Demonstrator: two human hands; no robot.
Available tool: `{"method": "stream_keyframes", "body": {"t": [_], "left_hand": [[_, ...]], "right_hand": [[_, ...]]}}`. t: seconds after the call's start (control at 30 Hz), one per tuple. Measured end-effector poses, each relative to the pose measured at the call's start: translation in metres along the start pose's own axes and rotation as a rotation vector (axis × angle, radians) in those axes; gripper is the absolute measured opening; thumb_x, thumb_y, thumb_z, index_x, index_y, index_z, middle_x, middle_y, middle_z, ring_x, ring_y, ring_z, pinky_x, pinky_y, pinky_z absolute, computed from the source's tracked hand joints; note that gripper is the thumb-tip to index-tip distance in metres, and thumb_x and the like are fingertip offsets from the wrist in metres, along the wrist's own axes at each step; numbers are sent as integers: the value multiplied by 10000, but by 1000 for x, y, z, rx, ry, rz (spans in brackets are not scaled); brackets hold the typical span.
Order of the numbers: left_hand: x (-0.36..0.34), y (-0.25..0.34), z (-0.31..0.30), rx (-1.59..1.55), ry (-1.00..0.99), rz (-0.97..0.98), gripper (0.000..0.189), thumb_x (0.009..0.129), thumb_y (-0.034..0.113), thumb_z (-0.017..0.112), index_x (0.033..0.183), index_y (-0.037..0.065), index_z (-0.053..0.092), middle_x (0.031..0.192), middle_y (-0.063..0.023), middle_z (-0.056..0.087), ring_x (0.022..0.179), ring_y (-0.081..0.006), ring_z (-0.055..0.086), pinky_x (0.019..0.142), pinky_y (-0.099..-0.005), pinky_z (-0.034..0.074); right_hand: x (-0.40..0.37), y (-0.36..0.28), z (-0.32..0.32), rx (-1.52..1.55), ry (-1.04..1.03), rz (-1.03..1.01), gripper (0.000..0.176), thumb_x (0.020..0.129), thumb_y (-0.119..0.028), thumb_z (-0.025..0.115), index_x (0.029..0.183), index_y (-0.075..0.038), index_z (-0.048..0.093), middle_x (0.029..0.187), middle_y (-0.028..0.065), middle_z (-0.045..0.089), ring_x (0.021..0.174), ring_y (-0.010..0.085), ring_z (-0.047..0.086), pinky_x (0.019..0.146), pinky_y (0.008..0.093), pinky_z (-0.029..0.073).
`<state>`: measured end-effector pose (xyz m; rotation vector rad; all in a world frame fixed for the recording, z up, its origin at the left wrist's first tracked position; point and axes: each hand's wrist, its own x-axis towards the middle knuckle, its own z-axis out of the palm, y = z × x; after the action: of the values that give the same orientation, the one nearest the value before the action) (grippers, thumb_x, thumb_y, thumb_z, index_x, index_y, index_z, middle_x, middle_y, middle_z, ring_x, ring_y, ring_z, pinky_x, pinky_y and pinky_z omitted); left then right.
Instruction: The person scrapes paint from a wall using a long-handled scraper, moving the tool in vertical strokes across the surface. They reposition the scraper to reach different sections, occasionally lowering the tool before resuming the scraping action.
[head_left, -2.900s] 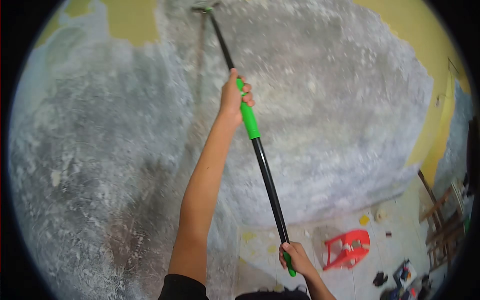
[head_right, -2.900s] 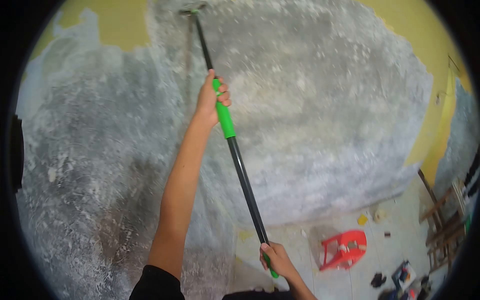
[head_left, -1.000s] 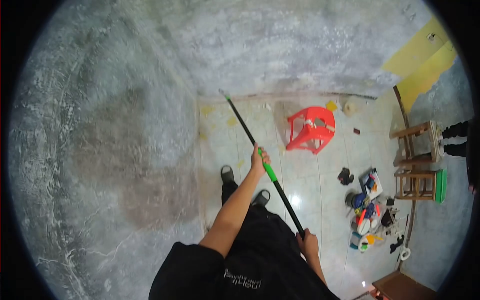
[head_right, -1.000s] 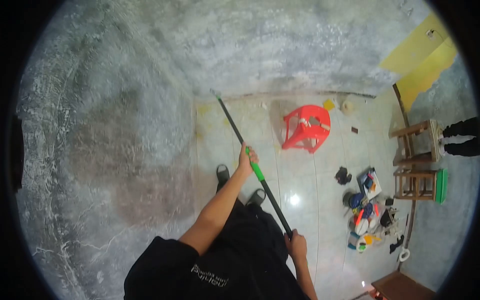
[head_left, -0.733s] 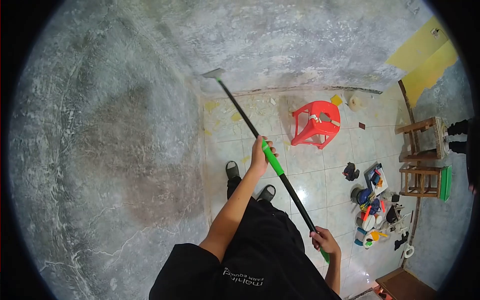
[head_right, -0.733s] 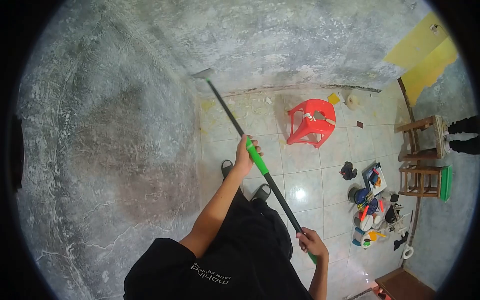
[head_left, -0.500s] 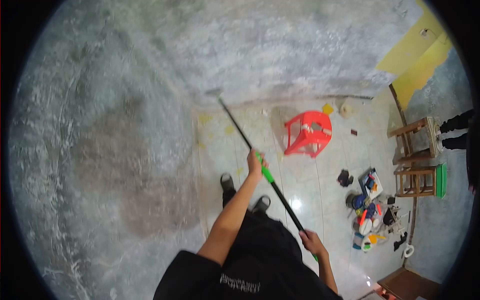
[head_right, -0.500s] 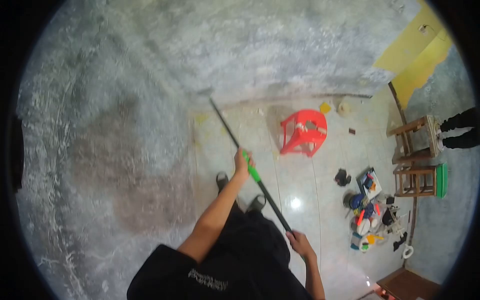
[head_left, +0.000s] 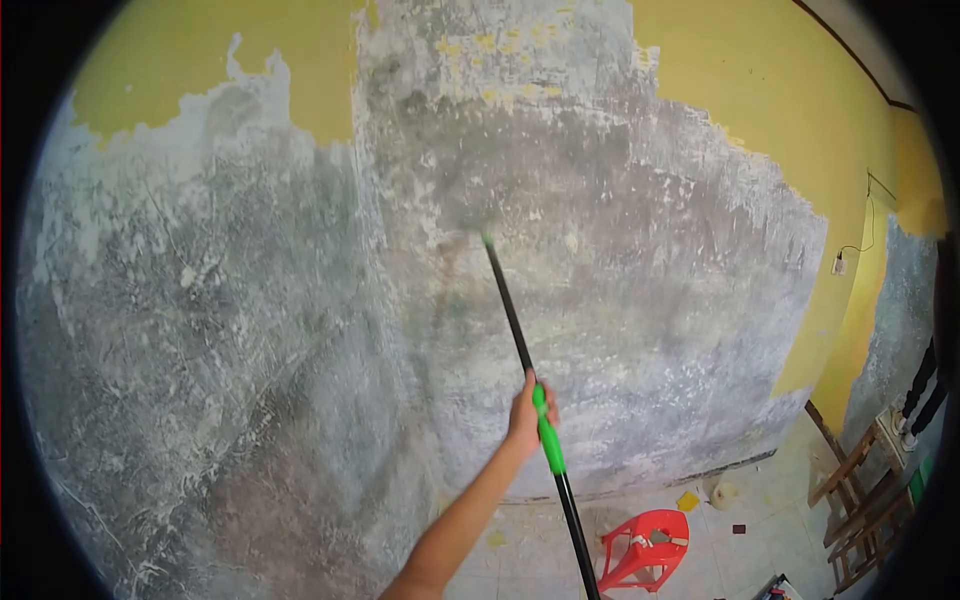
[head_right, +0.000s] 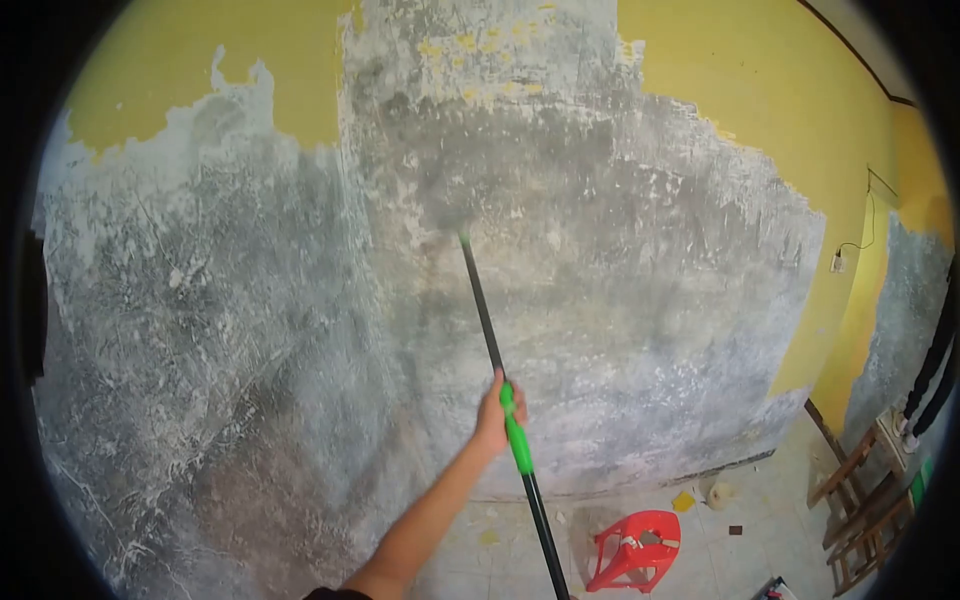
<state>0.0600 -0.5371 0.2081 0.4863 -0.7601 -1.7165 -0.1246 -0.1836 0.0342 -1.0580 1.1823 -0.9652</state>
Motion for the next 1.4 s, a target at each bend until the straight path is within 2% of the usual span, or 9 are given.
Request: {"method": "stream_keyframes", "body": {"t": [0.17, 0.33, 0.4, 0.5, 0.8, 0.83, 0.93, 1.2, 1.4], "left_hand": [[85, 137, 56, 153, -105, 219, 337, 964, 477, 497, 861, 158, 465, 634, 9, 441, 453, -131, 407, 443, -303, 348], [137, 208, 61, 214, -183, 125, 348, 982, 476, 465, 853, 155, 423, 636, 22, 401, 478, -106, 363, 449, -277, 331], [150, 221, 57, 261, -195, 120, 364, 986, 483, 456, 849, 149, 412, 633, 22, 398, 476, -99, 358, 442, -268, 331], [163, 227, 51, 326, -176, 138, 381, 988, 493, 452, 847, 142, 406, 630, 21, 402, 467, -91, 357, 430, -261, 333], [185, 225, 47, 375, -125, 232, 393, 987, 493, 452, 828, 137, 399, 605, 22, 396, 427, -83, 346, 391, -257, 309], [189, 222, 50, 388, -123, 254, 397, 984, 501, 455, 835, 138, 402, 605, 25, 393, 431, -82, 344, 394, -252, 305], [197, 206, 58, 394, -87, 285, 403, 983, 511, 453, 836, 139, 404, 597, 28, 392, 430, -81, 339, 393, -253, 303], [217, 183, 76, 384, -27, 327, 422, 983, 513, 445, 802, 135, 404, 578, 25, 390, 414, -87, 342, 377, -264, 308], [237, 204, 108, 330, -57, 394, 446, 982, 509, 445, 767, 119, 413, 569, 3, 411, 387, -115, 361, 363, -276, 325]], "right_hand": [[101, -25, 49, 82, 60, -226, 284, 1004, -362, 480, 868, -113, 494, 603, -23, 468, 466, 64, 442, 410, 220, 360], [166, -75, 120, 146, 13, -263, 284, 1001, -375, 480, 880, -119, 492, 559, -4, 480, 406, 78, 443, 354, 229, 326], [193, -82, 140, 226, -40, -319, 429, 1000, -438, 437, 759, -87, 493, 488, 13, 453, 340, 103, 415, 328, 236, 322], [212, -108, 159, 252, -63, -323, 626, 988, -553, 359, 595, -74, 454, 441, 31, 422, 294, 130, 379, 301, 250, 303], [259, -97, 148, 372, -106, -104, 606, 971, -605, 363, 613, -119, 419, 457, -2, 380, 325, 102, 337, 329, 251, 294], [259, -98, 139, 433, -117, -78, 553, 982, -557, 400, 634, -128, 430, 475, -16, 384, 342, 92, 334, 330, 251, 280], [274, -74, 95, 490, -275, -47, 567, 953, -608, 423, 786, -69, 481, 526, 3, 390, 402, 102, 345, 386, 263, 292], [284, -88, 41, 346, -198, -68, 594, 941, -643, 400, 758, -81, 447, 511, -4, 340, 398, 102, 310, 385, 257, 274], [283, -132, 26, 240, -90, -143, 613, 966, -616, 373, 691, -77, 470, 504, -3, 397, 386, 96, 355, 365, 254, 274]]}}
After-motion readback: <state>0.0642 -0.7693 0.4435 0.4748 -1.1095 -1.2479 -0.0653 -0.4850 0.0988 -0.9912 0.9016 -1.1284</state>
